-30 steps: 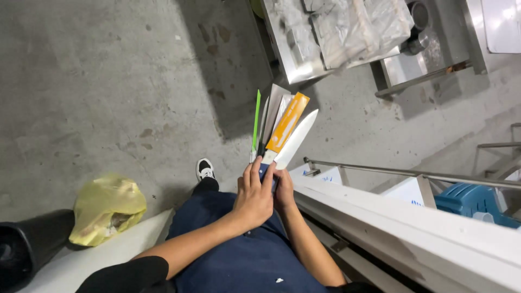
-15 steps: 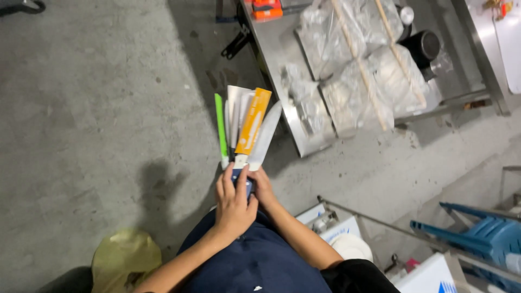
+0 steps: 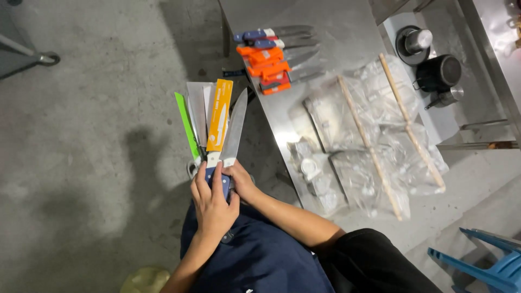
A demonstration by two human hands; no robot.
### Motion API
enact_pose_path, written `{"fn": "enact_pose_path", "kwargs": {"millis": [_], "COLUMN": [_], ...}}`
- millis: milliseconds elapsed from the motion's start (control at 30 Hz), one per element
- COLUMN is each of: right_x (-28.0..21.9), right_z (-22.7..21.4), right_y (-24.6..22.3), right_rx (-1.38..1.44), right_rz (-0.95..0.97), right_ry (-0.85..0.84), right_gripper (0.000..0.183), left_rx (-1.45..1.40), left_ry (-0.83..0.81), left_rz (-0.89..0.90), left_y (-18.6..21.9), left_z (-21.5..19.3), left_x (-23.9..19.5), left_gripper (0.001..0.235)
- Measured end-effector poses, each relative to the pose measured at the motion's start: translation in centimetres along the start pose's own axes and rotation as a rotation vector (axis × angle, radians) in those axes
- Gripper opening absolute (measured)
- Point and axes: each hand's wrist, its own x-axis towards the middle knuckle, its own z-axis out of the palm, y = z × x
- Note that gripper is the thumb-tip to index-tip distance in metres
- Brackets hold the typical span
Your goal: The person repeatedly retrieves sets of kitchen knives from a storage shelf and places them on a stainless steel table. The person handles knives with orange, blue, and green handles, as well as packaged knives, arranging them in a group on the table.
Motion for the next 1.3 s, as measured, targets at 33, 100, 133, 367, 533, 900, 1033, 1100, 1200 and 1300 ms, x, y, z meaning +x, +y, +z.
{"fn": "enact_pose_path", "kwargs": {"millis": [33,100,133,367,533,900,1033,1100,1200,1300], "right_x": [2.0,5.4,6.8,16.9,21.3,31.6,33.7,34.7,37.1,39.7], "right_z": [-0.3,-0.1,-0.3,0.3,0.9,-8.6,-10.1,-10.4,-12.3,-12.3], "right_y": [-0.4,-0.6,-1.1,-5.9,-11.4,-13.8,-15.7,-16.1,-15.2,-16.4], "right_rx": [0.003,0.065,0.076,0.338,0.504,0.718,0.774,0.749,0.739,0.739], "right_rz": [-0.003,-0.021,-0.032,-0.124,-0.239,-0.284,-0.282,-0.305,-0.333,-0.328], "right_ry": [0.005,0.053,0.074,0.357,0.435,0.46,0.494,0.566,0.628,0.715], "right_gripper": [0.042,0.041,0.041,0.041,0.037,0.03,0.03,0.03,0.031,0.035], "left_rx": [-0.001,-0.014,-0.021,-0.104,-0.157,-0.407,-0.389,-0.379,-0.37,-0.362], "left_ry": [-0.005,-0.042,-0.061,-0.3,-0.492,-0.749,-0.825,-0.871,-0.945,-1.03], "left_rz": [0.004,0.04,0.056,0.324,0.491,0.541,0.512,0.484,0.471,0.484], "left_y": [-0.9,-2.9,-3.8,-9.5,-11.1,-12.9,-12.5,-12.7,-13.3,-14.4], "left_z": [0.5,0.7,1.2,2.9,5.5,16.6,18.9,19.9,22.0,24.1], "left_x": [2.1,5.7,7.4,21.9,31.0,43.8,46.6,48.0,50.4,53.3], "left_gripper": [0.078,0.078,0.078,0.077,0.076,0.07,0.071,0.072,0.073,0.074]}}
